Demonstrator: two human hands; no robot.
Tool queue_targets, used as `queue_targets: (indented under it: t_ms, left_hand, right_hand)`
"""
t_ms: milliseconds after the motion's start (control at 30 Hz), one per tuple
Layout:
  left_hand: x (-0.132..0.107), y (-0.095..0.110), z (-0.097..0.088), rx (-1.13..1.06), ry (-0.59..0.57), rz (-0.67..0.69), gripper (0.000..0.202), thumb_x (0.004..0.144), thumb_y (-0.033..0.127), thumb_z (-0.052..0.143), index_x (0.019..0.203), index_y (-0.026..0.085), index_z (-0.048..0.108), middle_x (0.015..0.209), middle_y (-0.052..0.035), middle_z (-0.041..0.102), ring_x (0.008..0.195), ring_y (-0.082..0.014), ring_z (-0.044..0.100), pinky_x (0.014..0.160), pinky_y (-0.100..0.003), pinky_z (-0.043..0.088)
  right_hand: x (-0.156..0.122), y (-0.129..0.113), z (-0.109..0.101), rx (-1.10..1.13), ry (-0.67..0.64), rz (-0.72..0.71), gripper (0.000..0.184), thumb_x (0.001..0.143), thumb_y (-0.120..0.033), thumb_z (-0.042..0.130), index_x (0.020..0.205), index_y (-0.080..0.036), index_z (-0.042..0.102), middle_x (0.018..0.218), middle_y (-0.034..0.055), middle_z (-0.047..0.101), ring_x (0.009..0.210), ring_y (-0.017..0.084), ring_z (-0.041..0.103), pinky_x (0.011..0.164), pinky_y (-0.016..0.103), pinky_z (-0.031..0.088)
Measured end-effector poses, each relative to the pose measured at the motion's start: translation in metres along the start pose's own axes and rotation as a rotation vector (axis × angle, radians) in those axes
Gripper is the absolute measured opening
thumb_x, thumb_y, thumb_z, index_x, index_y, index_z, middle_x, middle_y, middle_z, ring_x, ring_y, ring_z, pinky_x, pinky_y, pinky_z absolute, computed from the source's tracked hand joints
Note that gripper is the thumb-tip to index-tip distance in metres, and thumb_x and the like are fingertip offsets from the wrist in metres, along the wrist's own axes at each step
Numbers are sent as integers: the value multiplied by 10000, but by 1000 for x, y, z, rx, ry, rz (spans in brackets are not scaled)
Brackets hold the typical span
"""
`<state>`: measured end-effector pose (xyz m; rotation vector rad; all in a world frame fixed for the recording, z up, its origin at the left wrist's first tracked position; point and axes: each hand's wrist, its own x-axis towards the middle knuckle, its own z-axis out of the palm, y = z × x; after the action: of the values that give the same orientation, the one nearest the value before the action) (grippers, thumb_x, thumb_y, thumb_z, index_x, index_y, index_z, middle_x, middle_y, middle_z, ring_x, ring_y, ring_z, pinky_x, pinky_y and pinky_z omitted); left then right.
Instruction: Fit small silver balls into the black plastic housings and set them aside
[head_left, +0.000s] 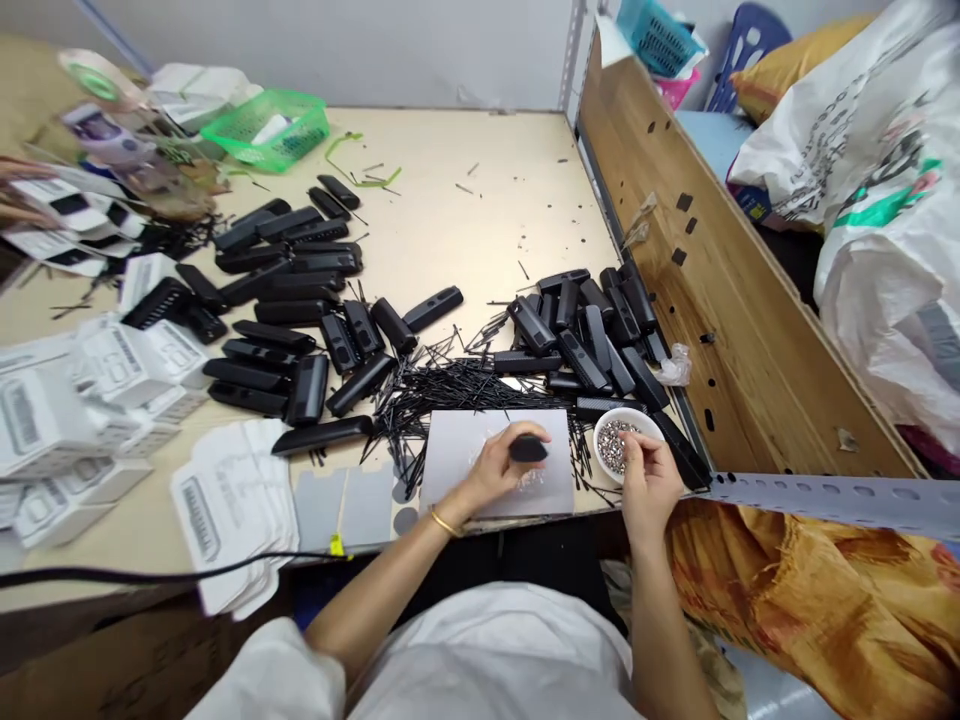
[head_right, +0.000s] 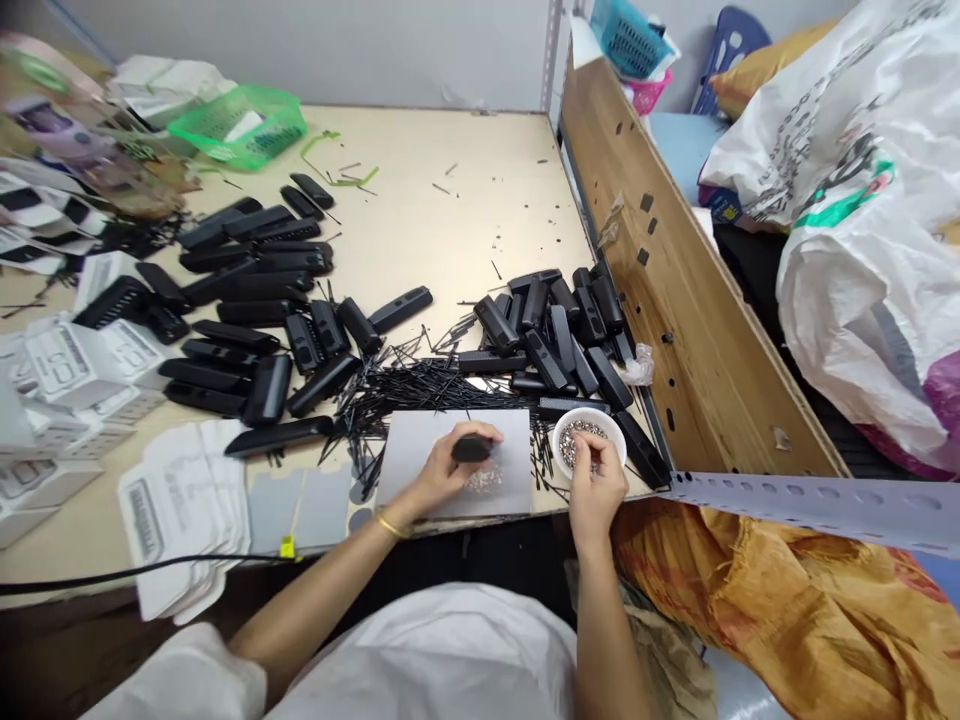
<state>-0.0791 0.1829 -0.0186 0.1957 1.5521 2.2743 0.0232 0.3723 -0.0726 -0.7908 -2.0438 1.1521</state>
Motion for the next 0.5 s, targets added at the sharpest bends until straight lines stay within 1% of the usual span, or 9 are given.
queue_targets:
  t_ms: [33,67,100,167,233,300,367,433,500]
  left_hand:
    - [9,-9,1,67,2,27,281,587,246,840,775,167,648,797,-58,655,785,-182,630,821,-304,518]
    - [19,-16,2,58,36,44,308,643,315,812,838,160,630,820,-68,662,786,-181,636,809,-306,518]
    - [28,-21,1,-6,102,35,353,682,370,783,897,158,603,841,-74,669,786,-182,644,803,-318,521]
    - [40,-22,-2,-186,210,-55,444,680,413,779,956,160,541,835,-67,676,754,-187,662,780,-344,535]
    - [46,-15,-7,-301,259,-168,473,674,380,791,984,157,513,841,-63,684,757,-188,677,788,-355,543]
    - [47,-8,-12,-343,293,-221,424,714,340,768,993,151,509,843,-65,689,769,-181,686,812,-349,543]
    - [50,-2,-17,-338,311,-239,347,771,316,723,987,143,514,845,-75,693,742,-171,688,803,-340,550]
    - [56,3,-24,-294,343,-221,268,825,306,667,964,129,520,835,-83,694,684,-161,682,747,-317,564]
    - [65,9,-35,-229,398,-198,220,869,309,611,923,114,525,798,-83,690,619,-155,668,650,-279,565]
  right_hand:
    - [8,8,-5,-103,-15,-42,401,895,-486,504,897,-112,648,927,96,628,853,167,574,820,279,437]
    - [15,15,-7,-198,-75,-94,413,892,-488,476,893,-114,650,924,103,624,859,178,562,826,292,427]
    - [21,23,-8,-283,-135,-136,415,893,-470,436,901,-115,652,930,111,619,882,192,549,836,307,418]
    - [29,36,-5,-427,-226,-164,393,874,-417,411,936,-109,647,965,128,605,935,218,519,856,335,401]
    - [32,46,1,-525,-253,-160,347,840,-367,426,935,-107,636,975,138,585,951,231,494,849,346,390]
    - [33,53,6,-570,-254,-147,295,821,-334,435,892,-114,617,944,134,566,931,230,482,833,347,383]
    - [33,56,8,-573,-255,-136,253,825,-319,429,841,-122,586,904,123,548,904,222,474,829,347,374]
    - [33,57,7,-554,-264,-145,240,833,-319,422,805,-128,565,875,115,539,888,216,466,832,345,369]
    - [34,58,5,-536,-265,-161,251,833,-320,414,799,-129,572,870,114,545,883,215,459,835,347,367]
